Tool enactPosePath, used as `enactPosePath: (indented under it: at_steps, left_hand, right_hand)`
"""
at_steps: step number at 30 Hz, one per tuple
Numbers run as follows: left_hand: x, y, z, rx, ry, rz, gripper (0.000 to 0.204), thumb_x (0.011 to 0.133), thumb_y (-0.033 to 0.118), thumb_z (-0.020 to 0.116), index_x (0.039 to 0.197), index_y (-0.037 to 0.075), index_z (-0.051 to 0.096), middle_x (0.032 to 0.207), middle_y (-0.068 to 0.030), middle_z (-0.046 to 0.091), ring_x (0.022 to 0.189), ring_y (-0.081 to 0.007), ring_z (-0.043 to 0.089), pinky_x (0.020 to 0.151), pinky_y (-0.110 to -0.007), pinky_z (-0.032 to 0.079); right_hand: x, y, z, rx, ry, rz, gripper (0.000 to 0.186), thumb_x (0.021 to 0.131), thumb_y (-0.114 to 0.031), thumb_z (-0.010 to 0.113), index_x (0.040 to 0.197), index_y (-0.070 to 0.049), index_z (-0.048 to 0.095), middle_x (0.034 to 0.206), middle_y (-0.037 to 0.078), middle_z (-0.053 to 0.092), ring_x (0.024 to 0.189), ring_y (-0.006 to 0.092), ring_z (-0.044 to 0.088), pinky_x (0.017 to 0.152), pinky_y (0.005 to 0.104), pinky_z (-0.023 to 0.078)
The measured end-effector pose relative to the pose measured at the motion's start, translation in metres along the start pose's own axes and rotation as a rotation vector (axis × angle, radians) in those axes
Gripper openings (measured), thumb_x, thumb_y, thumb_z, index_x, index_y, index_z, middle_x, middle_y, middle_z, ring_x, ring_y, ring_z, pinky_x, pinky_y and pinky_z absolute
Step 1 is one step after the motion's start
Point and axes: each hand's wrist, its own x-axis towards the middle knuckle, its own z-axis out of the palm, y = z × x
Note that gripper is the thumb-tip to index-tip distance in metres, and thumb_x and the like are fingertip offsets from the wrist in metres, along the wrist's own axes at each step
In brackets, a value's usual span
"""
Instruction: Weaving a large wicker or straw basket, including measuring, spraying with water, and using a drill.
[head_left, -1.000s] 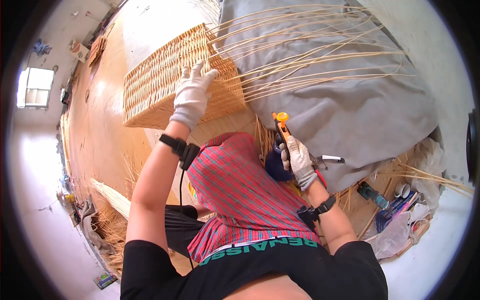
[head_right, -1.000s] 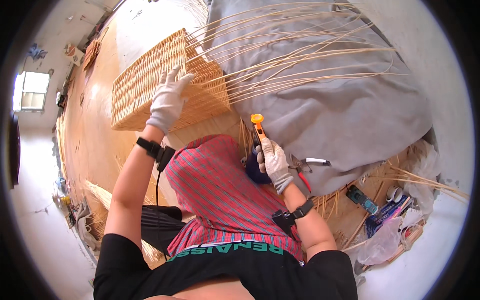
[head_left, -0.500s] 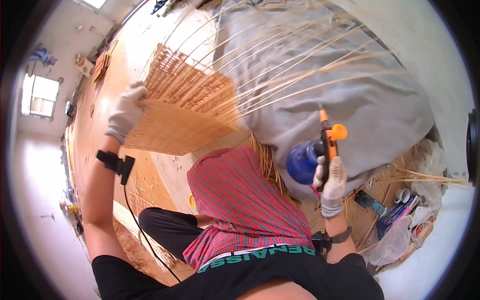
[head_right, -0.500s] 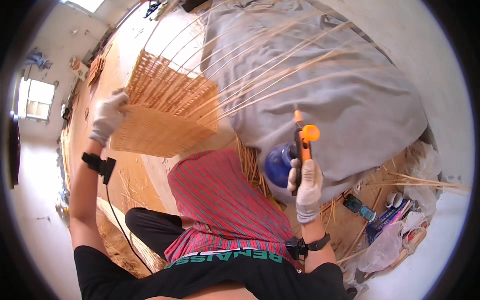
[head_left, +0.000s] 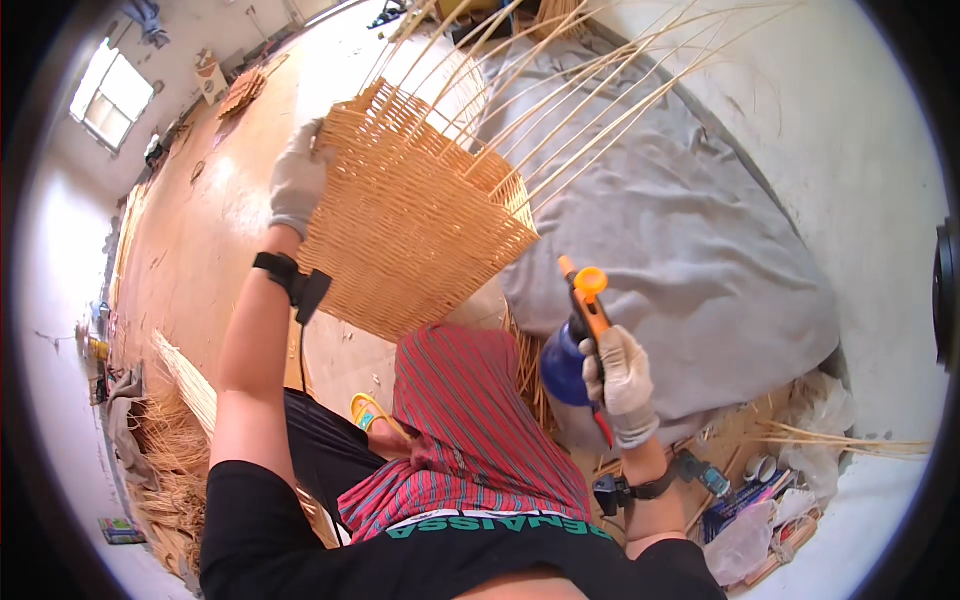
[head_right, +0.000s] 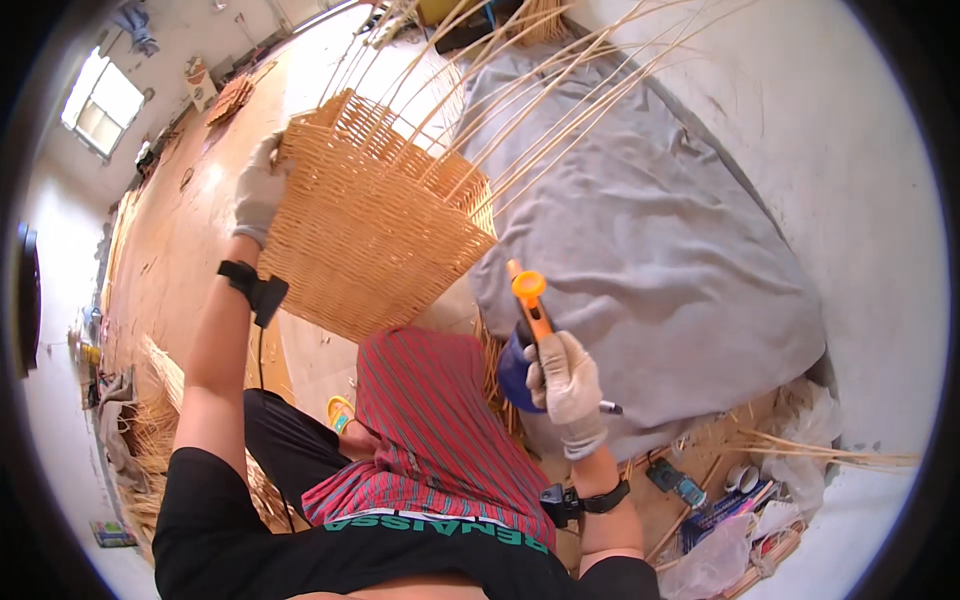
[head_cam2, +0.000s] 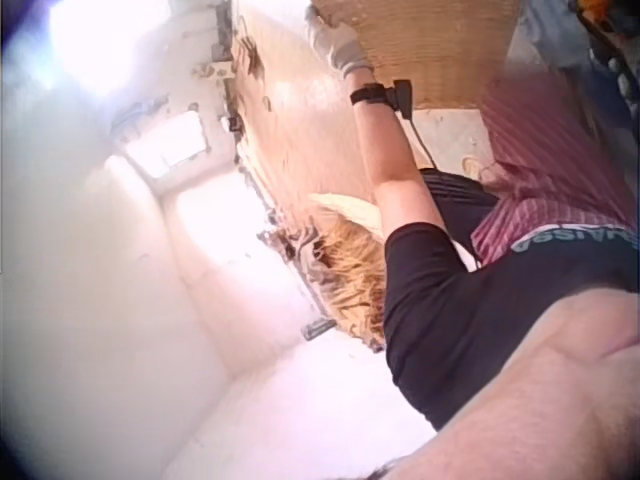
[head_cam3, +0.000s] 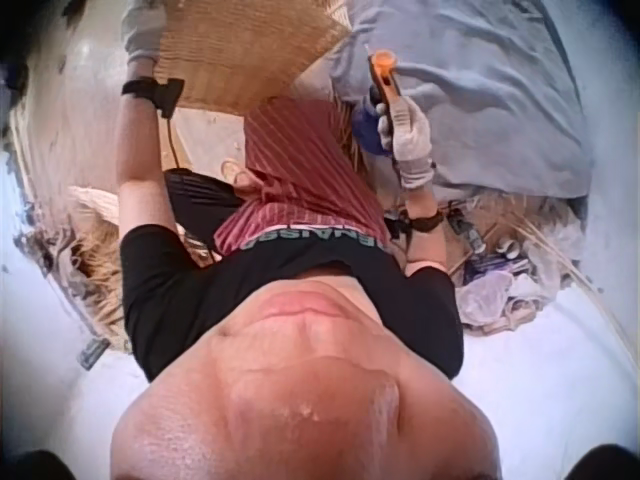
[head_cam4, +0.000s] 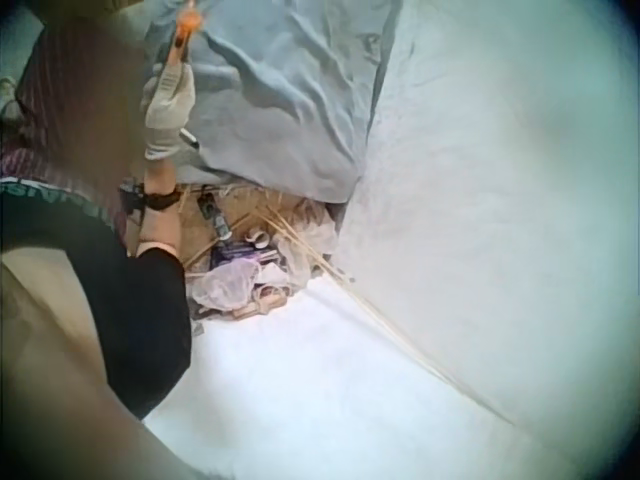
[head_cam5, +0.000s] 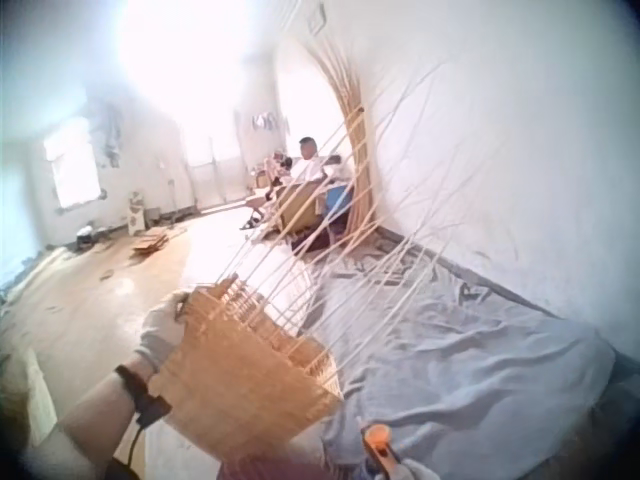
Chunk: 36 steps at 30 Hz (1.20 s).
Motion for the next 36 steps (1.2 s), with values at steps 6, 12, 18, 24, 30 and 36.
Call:
enactPosePath:
  at_steps: [6,12,18,24,30,36]
  left_hand:
    - [0.005,-0.013,0.016,-0.175,0.084,0.156,0.047,0.084,0.0,0.066,0.13,0.005,0.059,0.126,-0.0175,0.064,0.119,-0.0329,0.059,0.104,-0.037,0.044]
    - [0.003,-0.025,0.012,-0.121,0.105,0.23,0.046,0.087,0.0,0.061,0.133,0.007,0.057,0.125,-0.018,0.065,0.117,-0.0333,0.06,0.101,-0.037,0.045]
    - [0.001,-0.069,-0.014,-0.347,-0.032,-0.032,0.052,0.09,-0.001,0.058,0.139,0.013,0.052,0.117,-0.0135,0.068,0.107,-0.0223,0.063,0.094,-0.034,0.049]
    - [-0.009,-0.114,-0.04,-0.276,0.009,-0.135,0.051,0.092,0.001,0.057,0.142,0.012,0.051,0.121,-0.0091,0.066,0.112,-0.0191,0.06,0.096,-0.032,0.048]
    - [-0.021,-0.139,-0.051,-0.403,-0.028,-0.147,0.056,0.095,0.004,0.056,0.149,0.006,0.042,0.133,-0.0103,0.059,0.119,-0.0206,0.057,0.1,-0.032,0.046]
    - [-0.023,-0.153,-0.058,-0.41,-0.02,-0.12,0.055,0.097,0.008,0.058,0.149,0.006,0.042,0.137,-0.0102,0.056,0.12,-0.0205,0.056,0.101,-0.032,0.045]
  right_hand:
    - [-0.006,-0.017,0.044,0.122,-0.179,-0.121,0.039,0.104,-0.041,0.054,0.099,-0.003,0.061,0.066,0.0,0.057,0.051,0.0051,0.047,0.045,0.0204,0.036]
    - [-0.008,-0.063,0.056,0.206,0.03,-0.333,0.064,0.101,-0.059,0.046,0.104,0.003,0.062,0.061,0.003,0.054,0.045,0.0088,0.045,0.042,0.0232,0.036]
    - [-0.008,-0.088,0.045,0.482,0.131,-0.651,0.066,0.102,-0.061,0.041,0.108,0.001,0.062,0.063,0.001,0.05,0.049,0.0095,0.043,0.044,0.0231,0.035]
    - [0.013,-0.073,0.025,0.323,0.296,-0.532,0.061,0.103,-0.058,0.044,0.109,0.001,0.061,0.066,0.001,0.053,0.05,0.0085,0.044,0.044,0.0223,0.035]
    - [0.025,-0.007,0.012,0.002,0.07,-0.191,0.052,0.104,-0.05,0.049,0.099,0.0,0.062,0.063,-0.001,0.055,0.049,0.0055,0.047,0.044,0.0207,0.036]
    - [0.024,0.037,0.018,0.149,-0.037,0.044,0.047,0.103,-0.049,0.051,0.097,-0.004,0.063,0.063,-0.002,0.056,0.049,0.0048,0.048,0.042,0.0201,0.036]
